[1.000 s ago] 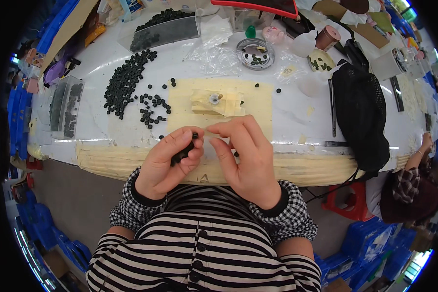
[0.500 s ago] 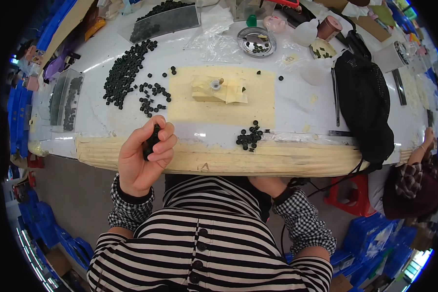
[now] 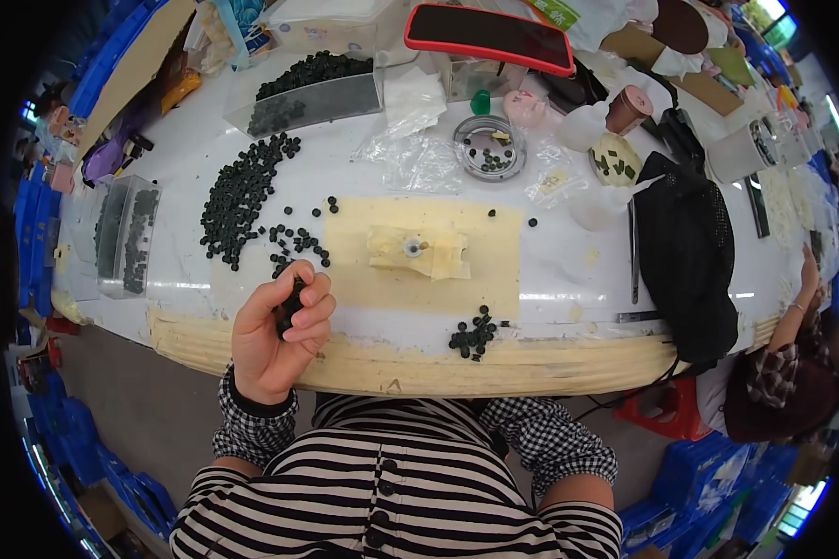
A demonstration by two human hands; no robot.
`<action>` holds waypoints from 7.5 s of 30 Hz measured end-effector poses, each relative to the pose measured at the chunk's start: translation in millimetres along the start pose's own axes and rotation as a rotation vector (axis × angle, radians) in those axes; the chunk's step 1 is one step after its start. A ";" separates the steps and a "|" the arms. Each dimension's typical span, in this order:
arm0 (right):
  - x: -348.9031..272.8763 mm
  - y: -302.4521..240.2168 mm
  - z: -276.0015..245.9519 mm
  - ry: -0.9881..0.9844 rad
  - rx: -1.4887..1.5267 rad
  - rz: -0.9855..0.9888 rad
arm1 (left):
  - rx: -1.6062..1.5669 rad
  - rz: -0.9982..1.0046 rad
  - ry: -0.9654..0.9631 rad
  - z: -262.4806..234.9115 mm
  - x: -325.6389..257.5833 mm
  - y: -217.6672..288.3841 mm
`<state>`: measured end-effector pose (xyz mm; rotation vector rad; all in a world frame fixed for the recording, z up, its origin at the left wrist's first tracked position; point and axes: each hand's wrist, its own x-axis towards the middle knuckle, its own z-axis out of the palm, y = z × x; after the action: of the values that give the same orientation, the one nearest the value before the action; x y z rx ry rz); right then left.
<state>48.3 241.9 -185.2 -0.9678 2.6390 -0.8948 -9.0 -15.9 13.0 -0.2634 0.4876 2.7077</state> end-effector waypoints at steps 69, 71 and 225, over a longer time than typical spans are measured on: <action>101.3 -112.5 -180.0 0.602 0.175 -0.264 | 0.457 -0.104 0.016 3.4 12.7 -28.2; 100.7 -113.1 -181.1 0.601 0.187 -0.221 | 0.533 -0.071 0.040 10.9 15.0 -28.6; 106.4 -113.8 -167.5 0.498 0.237 -0.229 | 1.313 0.796 0.140 4.3 14.2 -28.3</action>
<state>-35.4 184.7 19.8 -1.1175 2.7398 -1.6496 -11.3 14.9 5.0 0.1611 2.6117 2.2890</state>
